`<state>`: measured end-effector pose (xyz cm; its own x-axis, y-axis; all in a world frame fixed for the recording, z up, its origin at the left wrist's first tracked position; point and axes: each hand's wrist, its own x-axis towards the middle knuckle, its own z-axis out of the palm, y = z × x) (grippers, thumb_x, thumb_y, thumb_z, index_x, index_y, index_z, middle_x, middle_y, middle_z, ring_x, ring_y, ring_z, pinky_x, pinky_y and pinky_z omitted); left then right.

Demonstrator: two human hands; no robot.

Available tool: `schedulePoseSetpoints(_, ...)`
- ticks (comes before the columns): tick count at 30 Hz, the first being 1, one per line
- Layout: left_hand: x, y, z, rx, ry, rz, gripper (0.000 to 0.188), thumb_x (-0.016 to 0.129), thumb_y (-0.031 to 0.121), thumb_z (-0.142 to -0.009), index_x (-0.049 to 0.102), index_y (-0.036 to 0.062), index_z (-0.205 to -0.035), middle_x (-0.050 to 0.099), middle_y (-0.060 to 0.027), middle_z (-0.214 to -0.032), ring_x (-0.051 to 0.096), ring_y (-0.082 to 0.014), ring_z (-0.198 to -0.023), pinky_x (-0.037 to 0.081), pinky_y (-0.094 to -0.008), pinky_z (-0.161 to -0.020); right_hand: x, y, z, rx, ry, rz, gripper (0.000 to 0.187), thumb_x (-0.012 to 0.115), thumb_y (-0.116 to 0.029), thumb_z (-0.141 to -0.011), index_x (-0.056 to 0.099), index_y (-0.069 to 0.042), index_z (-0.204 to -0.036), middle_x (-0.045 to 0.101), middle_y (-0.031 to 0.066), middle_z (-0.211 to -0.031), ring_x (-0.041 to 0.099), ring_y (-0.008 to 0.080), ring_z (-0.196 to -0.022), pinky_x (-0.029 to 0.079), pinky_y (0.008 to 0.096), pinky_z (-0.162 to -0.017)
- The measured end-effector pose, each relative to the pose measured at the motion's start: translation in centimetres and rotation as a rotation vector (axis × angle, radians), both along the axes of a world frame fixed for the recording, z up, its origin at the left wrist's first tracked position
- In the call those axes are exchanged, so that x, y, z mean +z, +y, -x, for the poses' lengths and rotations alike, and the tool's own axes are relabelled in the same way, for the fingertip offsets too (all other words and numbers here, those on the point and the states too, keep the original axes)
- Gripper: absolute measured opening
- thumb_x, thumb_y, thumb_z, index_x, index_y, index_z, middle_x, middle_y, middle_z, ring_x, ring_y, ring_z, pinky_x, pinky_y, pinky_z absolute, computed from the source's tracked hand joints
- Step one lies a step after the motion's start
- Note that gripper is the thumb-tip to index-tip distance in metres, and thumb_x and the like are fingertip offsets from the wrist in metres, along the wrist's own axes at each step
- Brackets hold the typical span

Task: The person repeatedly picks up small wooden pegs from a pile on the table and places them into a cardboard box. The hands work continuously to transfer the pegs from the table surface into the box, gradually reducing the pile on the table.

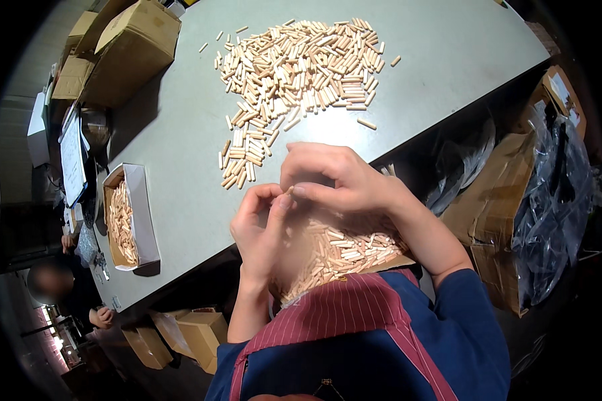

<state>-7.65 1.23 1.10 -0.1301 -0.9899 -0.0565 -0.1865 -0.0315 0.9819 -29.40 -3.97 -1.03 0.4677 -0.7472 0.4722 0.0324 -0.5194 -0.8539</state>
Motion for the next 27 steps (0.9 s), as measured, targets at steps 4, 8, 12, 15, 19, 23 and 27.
schedulePoseSetpoints(4,-0.7,-0.1,-0.2,0.011,-0.001,0.041,0.014,0.074,0.007,-0.106,0.072,-0.0044,-0.115,0.076,-0.0086,-0.102,0.071,-0.0123,-0.088,0.055,-0.0262,-0.072,-0.1,-0.2,0.2,0.011,0.032,0.008,0.015,0.071,-0.007,-0.101,0.072,0.000,-0.114,0.074,0.0085,-0.109,0.073,0.0257,-0.105,0.040,0.0580,-0.127)
schedulePoseSetpoints(8,-1.1,-0.2,-0.2,0.022,-0.003,0.107,0.015,0.076,0.008,-0.105,0.072,-0.0030,-0.114,0.076,-0.0068,-0.102,0.069,-0.0098,-0.086,0.050,-0.0235,-0.065,0.2,0.1,-0.2,-0.061,0.048,-0.004,0.013,0.070,-0.009,-0.099,0.069,-0.001,-0.109,0.070,0.0126,-0.104,0.070,0.0326,-0.097,0.041,0.0539,-0.126)
schedulePoseSetpoints(12,-0.8,-0.2,-0.1,0.037,0.006,0.105,0.014,0.077,0.007,-0.104,0.073,-0.0025,-0.114,0.075,-0.0059,-0.100,0.068,-0.0085,-0.083,0.048,-0.0229,-0.062,0.2,0.1,-0.3,-0.076,0.056,0.037,0.013,0.070,-0.010,-0.100,0.069,0.000,-0.109,0.069,0.0131,-0.102,0.070,0.0330,-0.095,0.041,0.0552,-0.127)
schedulePoseSetpoints(15,-1.1,-0.2,0.0,0.046,0.006,0.149,0.014,0.079,0.006,-0.103,0.073,-0.0026,-0.111,0.075,-0.0051,-0.097,0.067,-0.0080,-0.081,0.047,-0.0231,-0.062,0.3,0.1,-0.2,-0.069,0.069,0.038,0.012,0.069,-0.010,-0.102,0.068,0.000,-0.109,0.069,0.0124,-0.101,0.069,0.0322,-0.094,0.040,0.0577,-0.127)
schedulePoseSetpoints(19,-1.5,-0.3,-0.1,0.014,0.010,0.135,0.013,0.081,0.006,-0.101,0.073,-0.0028,-0.107,0.074,-0.0044,-0.093,0.065,-0.0074,-0.077,0.047,-0.0230,-0.062,0.1,0.1,-0.1,-0.059,0.074,0.028,0.010,0.068,-0.010,-0.103,0.067,-0.001,-0.107,0.069,0.0107,-0.100,0.069,0.0299,-0.092,0.039,0.0600,-0.127)
schedulePoseSetpoints(23,-1.5,-0.3,-0.2,-0.018,0.047,0.134,0.014,0.082,0.007,-0.101,0.074,-0.0030,-0.104,0.074,-0.0036,-0.090,0.063,-0.0065,-0.074,0.047,-0.0228,-0.063,0.1,0.0,-0.1,-0.032,0.067,-0.012,0.010,0.067,-0.012,-0.104,0.068,-0.002,-0.106,0.069,0.0092,-0.099,0.069,0.0274,-0.091,0.037,0.0604,-0.129)
schedulePoseSetpoints(27,-1.1,-0.2,-0.2,-0.025,0.111,0.084,0.013,0.081,0.007,-0.102,0.073,-0.0029,-0.103,0.074,-0.0021,-0.088,0.062,-0.0049,-0.074,0.048,-0.0221,-0.064,0.1,-0.1,0.0,-0.006,0.060,-0.044,0.010,0.067,-0.012,-0.104,0.068,-0.002,-0.106,0.069,0.0082,-0.100,0.068,0.0256,-0.093,0.032,0.0605,-0.131)
